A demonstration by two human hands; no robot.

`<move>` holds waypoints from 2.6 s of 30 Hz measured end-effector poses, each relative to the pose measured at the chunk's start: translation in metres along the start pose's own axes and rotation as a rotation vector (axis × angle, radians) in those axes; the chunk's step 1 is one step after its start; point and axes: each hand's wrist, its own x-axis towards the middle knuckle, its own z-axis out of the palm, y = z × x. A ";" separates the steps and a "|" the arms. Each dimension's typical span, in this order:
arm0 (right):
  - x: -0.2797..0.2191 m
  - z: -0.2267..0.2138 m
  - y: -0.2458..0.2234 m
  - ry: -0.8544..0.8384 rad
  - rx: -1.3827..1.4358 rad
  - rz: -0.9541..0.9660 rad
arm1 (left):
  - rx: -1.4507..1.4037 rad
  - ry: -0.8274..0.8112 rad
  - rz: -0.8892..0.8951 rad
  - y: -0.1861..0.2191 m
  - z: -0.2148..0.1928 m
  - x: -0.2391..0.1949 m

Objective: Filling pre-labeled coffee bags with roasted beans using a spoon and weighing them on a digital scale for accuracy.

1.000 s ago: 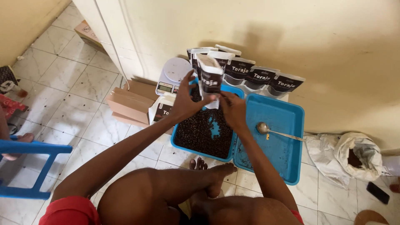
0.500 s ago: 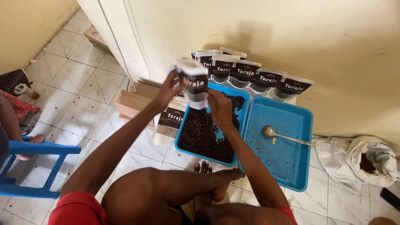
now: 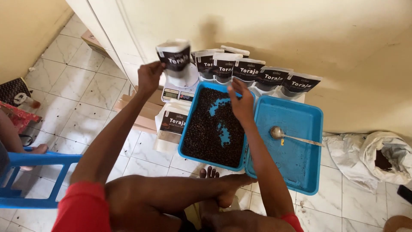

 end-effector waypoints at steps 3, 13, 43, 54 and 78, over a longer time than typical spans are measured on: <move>-0.005 -0.020 -0.006 -0.019 -0.002 -0.017 | -0.013 0.091 -0.022 -0.011 0.010 0.008; -0.018 -0.051 0.026 0.011 0.012 0.127 | 0.005 0.182 -0.146 -0.043 0.066 0.011; -0.094 -0.071 0.003 -0.064 -0.298 0.304 | 1.013 -1.136 -0.012 0.159 0.033 -0.107; -0.089 -0.018 0.032 -0.062 1.206 0.732 | -0.179 -0.354 0.452 0.191 0.179 -0.225; -0.097 -0.111 0.067 0.062 -0.714 0.050 | -0.343 -0.252 0.388 0.306 0.084 -0.164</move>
